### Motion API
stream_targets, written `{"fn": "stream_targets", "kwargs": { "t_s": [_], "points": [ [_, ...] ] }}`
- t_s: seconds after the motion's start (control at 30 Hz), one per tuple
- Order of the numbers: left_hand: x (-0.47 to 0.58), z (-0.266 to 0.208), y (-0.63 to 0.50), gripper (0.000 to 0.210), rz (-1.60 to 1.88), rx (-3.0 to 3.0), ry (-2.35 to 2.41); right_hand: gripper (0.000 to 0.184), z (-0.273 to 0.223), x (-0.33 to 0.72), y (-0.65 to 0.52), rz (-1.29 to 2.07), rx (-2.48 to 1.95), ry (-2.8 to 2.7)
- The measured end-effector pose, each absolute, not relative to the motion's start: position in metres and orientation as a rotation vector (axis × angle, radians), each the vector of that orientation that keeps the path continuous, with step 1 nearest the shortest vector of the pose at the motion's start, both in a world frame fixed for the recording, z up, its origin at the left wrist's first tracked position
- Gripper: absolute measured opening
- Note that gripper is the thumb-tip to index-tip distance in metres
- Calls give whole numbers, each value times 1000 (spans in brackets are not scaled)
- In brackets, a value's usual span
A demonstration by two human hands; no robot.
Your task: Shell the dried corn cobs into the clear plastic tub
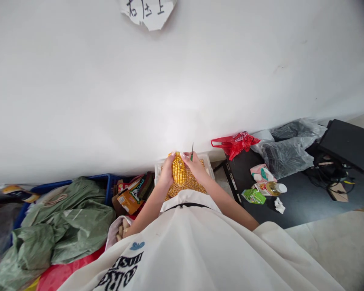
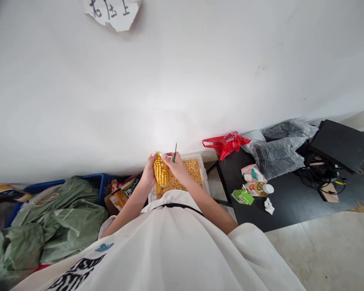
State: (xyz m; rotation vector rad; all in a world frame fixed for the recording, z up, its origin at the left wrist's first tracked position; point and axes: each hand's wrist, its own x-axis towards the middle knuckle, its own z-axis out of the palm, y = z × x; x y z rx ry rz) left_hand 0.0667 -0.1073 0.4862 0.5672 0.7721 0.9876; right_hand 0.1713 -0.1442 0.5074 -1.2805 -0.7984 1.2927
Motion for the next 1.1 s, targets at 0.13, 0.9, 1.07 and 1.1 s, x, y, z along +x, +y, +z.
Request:
{"fn": "stream_targets", "kwargs": {
  "t_s": [0.13, 0.9, 1.07, 1.1],
  "points": [
    [69, 487, -109, 21, 1029, 552, 750, 42, 504, 157, -141, 1411, -1105, -660],
    [64, 497, -109, 34, 1028, 465, 817, 38, 500, 152, -136, 1460, -1144, -701],
    [71, 491, -104, 32, 1062, 513, 752, 40, 496, 153, -133, 1465, -1104, -701],
    [73, 489, -102, 31, 1075, 501, 749, 40, 495, 154, -132, 1466, -1103, -698]
  ]
}}
